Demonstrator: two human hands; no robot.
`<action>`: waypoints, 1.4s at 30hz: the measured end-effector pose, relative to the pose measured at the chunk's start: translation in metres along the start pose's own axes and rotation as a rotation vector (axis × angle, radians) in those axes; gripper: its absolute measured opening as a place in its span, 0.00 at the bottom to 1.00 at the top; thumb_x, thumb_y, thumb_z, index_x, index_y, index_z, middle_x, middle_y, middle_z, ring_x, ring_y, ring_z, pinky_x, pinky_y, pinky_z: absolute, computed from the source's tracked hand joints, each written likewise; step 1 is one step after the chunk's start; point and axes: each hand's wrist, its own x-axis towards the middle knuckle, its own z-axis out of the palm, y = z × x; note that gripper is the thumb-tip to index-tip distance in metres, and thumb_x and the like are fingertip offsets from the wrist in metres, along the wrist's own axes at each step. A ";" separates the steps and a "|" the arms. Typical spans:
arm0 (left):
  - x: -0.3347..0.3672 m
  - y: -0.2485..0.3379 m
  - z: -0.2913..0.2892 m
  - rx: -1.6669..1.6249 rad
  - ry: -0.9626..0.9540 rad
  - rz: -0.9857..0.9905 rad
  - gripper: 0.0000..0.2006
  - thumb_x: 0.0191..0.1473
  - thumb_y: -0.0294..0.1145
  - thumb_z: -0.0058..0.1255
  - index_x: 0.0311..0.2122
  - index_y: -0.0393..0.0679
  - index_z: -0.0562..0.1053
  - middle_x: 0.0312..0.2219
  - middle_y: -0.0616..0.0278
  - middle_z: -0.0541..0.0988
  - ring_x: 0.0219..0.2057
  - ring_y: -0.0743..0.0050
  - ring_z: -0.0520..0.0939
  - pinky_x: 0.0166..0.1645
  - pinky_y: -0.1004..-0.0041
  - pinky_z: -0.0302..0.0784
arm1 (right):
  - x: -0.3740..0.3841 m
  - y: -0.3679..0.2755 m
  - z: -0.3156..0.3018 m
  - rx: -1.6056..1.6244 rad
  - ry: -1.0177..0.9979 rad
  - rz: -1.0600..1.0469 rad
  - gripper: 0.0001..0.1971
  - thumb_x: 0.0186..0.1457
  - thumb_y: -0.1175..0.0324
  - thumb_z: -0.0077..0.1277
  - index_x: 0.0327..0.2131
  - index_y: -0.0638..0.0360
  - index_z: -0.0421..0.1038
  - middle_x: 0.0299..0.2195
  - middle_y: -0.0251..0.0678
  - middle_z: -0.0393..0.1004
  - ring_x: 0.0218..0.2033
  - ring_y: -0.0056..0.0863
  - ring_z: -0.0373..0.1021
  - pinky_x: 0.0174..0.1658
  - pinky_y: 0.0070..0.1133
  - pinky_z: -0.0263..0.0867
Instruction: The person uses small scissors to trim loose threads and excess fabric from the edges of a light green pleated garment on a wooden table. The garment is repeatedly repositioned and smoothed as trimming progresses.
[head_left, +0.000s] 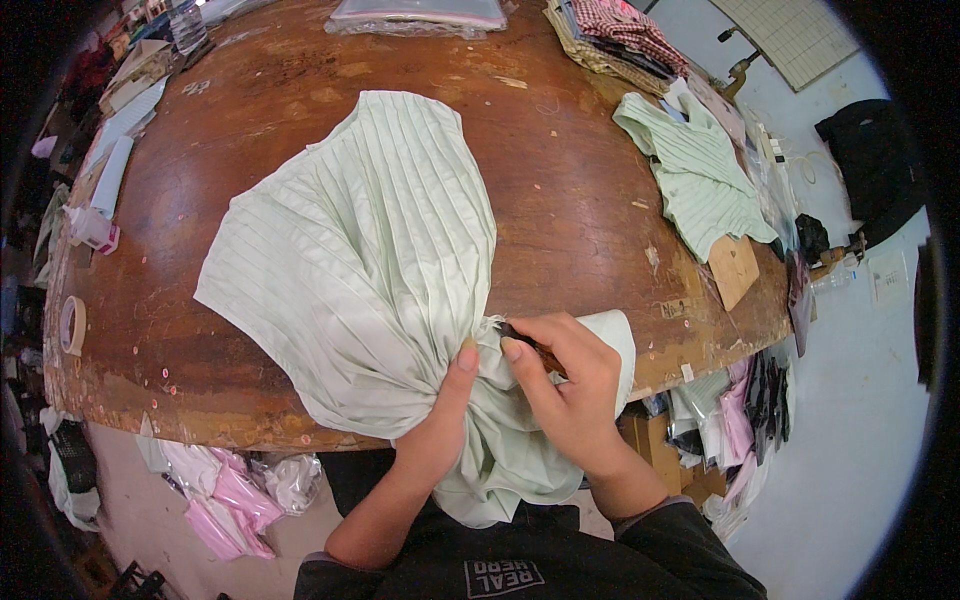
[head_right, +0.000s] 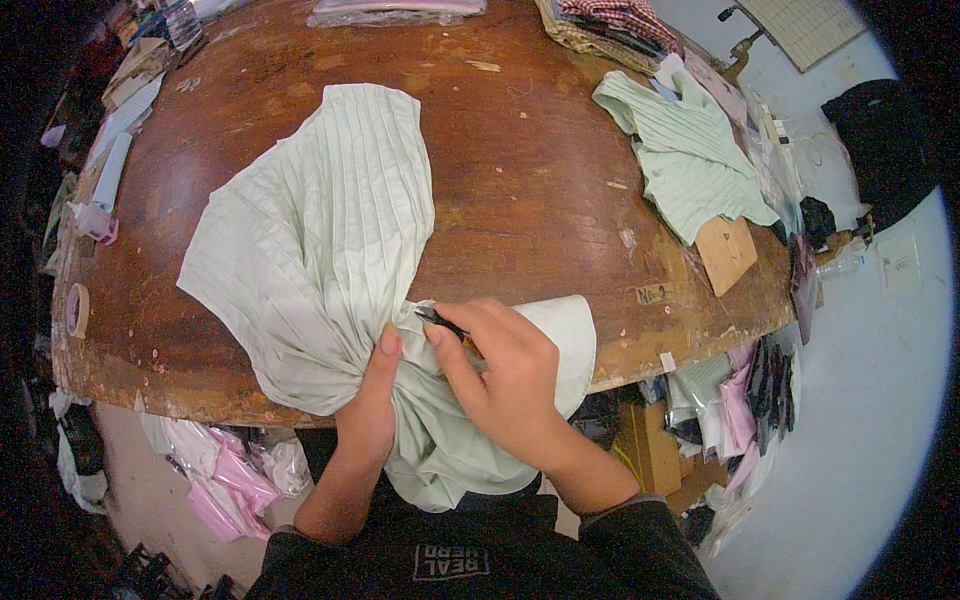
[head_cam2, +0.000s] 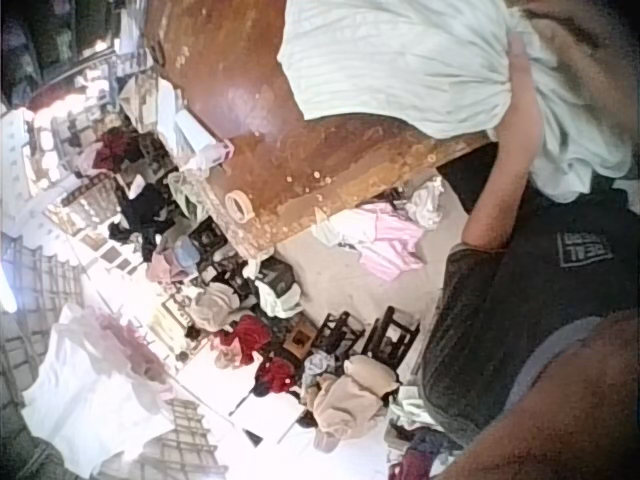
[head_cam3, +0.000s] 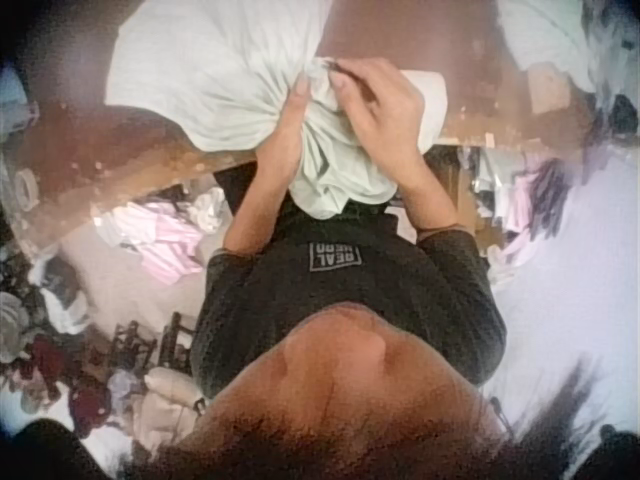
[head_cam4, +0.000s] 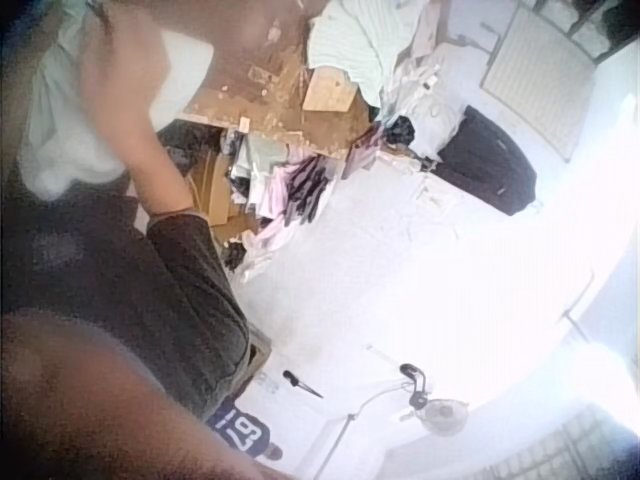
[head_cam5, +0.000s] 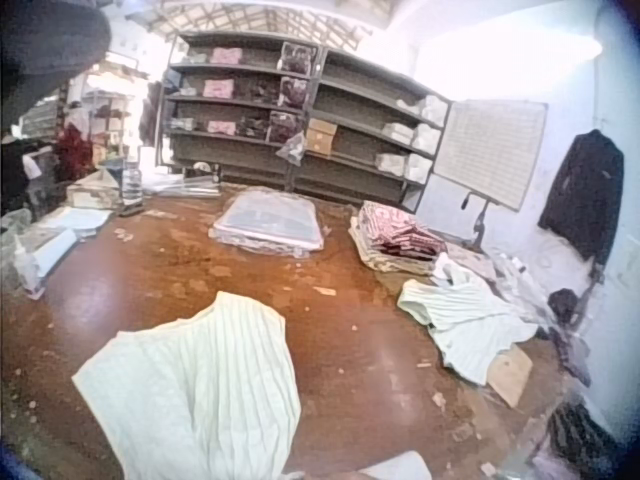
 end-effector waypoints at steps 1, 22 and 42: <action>0.000 0.001 0.000 0.018 -0.004 0.002 0.24 0.57 0.30 0.53 0.56 0.34 0.64 0.52 0.58 0.70 0.51 0.72 0.70 0.58 0.73 0.62 | 0.000 -0.001 0.000 -0.011 0.006 0.000 0.07 0.52 0.77 0.55 0.35 0.69 0.73 0.27 0.41 0.74 0.25 0.24 0.70 0.29 0.17 0.64; -0.003 -0.001 0.001 0.065 -0.119 0.003 0.25 0.61 0.37 0.48 0.58 0.34 0.61 0.54 0.56 0.67 0.54 0.69 0.68 0.60 0.72 0.58 | -0.003 -0.003 0.002 -0.016 0.098 0.089 0.08 0.50 0.73 0.57 0.35 0.65 0.73 0.26 0.41 0.72 0.24 0.33 0.70 0.27 0.24 0.64; 0.000 -0.014 -0.018 -0.325 0.072 -0.189 0.20 0.59 0.32 0.48 0.55 0.35 0.66 0.50 0.61 0.71 0.49 0.73 0.72 0.57 0.72 0.64 | -0.024 0.012 0.021 0.049 -0.104 -0.202 0.22 0.34 0.76 0.60 0.39 0.60 0.71 0.36 0.39 0.72 0.31 0.36 0.73 0.32 0.25 0.70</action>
